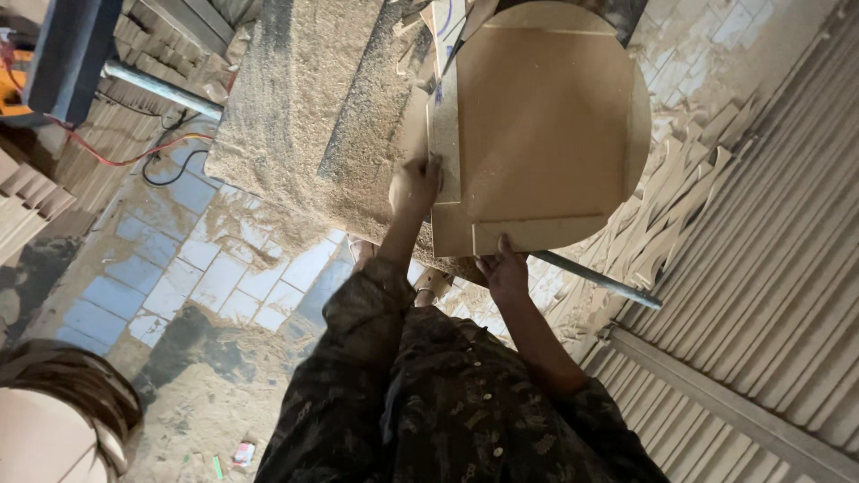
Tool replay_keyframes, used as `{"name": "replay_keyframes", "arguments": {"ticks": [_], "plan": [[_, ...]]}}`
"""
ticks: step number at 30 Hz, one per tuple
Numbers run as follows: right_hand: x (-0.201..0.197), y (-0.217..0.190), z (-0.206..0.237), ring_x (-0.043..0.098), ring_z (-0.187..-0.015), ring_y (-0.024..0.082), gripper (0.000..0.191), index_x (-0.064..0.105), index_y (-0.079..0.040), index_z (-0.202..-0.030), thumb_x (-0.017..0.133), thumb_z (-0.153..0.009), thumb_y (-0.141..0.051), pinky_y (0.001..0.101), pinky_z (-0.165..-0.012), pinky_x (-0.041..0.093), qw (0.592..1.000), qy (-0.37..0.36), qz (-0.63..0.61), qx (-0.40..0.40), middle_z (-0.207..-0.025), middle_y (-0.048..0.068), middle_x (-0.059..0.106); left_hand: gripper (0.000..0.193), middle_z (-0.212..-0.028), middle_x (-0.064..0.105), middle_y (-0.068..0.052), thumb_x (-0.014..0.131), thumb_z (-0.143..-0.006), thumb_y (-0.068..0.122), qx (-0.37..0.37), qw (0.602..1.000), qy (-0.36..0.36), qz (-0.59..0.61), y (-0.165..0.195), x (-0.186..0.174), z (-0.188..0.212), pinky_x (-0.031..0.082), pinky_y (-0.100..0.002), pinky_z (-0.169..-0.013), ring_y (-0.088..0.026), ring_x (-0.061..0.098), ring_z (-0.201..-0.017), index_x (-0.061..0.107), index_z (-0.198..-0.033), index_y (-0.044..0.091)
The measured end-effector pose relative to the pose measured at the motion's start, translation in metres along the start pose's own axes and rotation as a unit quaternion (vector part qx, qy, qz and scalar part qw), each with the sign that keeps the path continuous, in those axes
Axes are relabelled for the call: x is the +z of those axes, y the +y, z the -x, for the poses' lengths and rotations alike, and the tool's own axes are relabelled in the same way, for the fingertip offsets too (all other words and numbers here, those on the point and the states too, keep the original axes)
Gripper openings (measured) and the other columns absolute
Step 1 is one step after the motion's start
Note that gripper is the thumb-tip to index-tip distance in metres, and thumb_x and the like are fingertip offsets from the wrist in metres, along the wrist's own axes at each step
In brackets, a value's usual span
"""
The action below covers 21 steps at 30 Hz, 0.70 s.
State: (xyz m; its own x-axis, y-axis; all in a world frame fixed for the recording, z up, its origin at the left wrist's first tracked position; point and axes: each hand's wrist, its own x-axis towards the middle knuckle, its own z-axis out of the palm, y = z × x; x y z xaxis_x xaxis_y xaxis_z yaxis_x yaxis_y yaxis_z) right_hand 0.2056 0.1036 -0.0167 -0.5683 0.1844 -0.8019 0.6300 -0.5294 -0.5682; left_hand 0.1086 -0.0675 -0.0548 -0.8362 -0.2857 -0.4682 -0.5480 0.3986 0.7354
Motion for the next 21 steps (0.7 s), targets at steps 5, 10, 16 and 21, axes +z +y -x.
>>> {"name": "replay_keyframes", "arguments": {"ticks": [5,10,16,21], "plan": [[0.001,0.007,0.001,0.06,-0.109,0.025,0.047,0.055,-0.018,-0.134,0.07,-0.097,-0.044,0.0468,-0.094,0.048,1.0,0.001,-0.002,0.022,-0.117,0.003,0.062,0.046,-0.08,0.075,-0.016,0.055,-0.098,0.053,0.004,0.995,0.035,-0.092,-0.018,0.005,0.029,0.06,-0.049,-0.066,-0.036,0.075,-0.072,0.077,-0.094,0.013],[0.018,0.008,0.0,0.067,-0.109,0.027,0.056,0.053,-0.018,-0.132,0.069,-0.089,-0.049,0.0452,-0.096,0.048,0.998,-0.013,-0.027,0.057,-0.117,0.005,0.069,0.047,-0.078,0.075,-0.016,0.055,-0.099,0.053,0.019,0.994,0.062,-0.09,-0.006,-0.002,0.023,0.061,-0.048,-0.066,-0.035,0.076,-0.07,0.077,-0.089,0.013],[0.042,-0.01,-0.001,0.071,-0.097,0.021,0.045,0.058,-0.014,-0.125,0.065,-0.094,-0.047,0.0363,-0.089,0.054,0.999,0.006,-0.02,0.04,-0.106,0.005,0.071,0.047,-0.081,0.076,-0.017,0.056,-0.096,0.054,0.027,0.991,0.098,-0.087,0.024,-0.01,0.009,0.059,-0.05,-0.069,-0.038,0.075,-0.074,0.078,-0.092,0.013],[0.059,-0.024,-0.005,0.06,-0.069,0.013,0.03,0.058,-0.011,-0.108,0.066,-0.104,-0.04,0.0266,-0.061,0.049,0.997,-0.053,-0.026,-0.053,-0.08,0.001,0.059,0.045,-0.093,0.076,-0.017,0.055,-0.095,0.054,0.012,0.996,0.059,-0.065,0.049,-0.014,-0.023,0.058,-0.052,-0.074,-0.038,0.074,-0.084,0.079,-0.097,0.016]]}}
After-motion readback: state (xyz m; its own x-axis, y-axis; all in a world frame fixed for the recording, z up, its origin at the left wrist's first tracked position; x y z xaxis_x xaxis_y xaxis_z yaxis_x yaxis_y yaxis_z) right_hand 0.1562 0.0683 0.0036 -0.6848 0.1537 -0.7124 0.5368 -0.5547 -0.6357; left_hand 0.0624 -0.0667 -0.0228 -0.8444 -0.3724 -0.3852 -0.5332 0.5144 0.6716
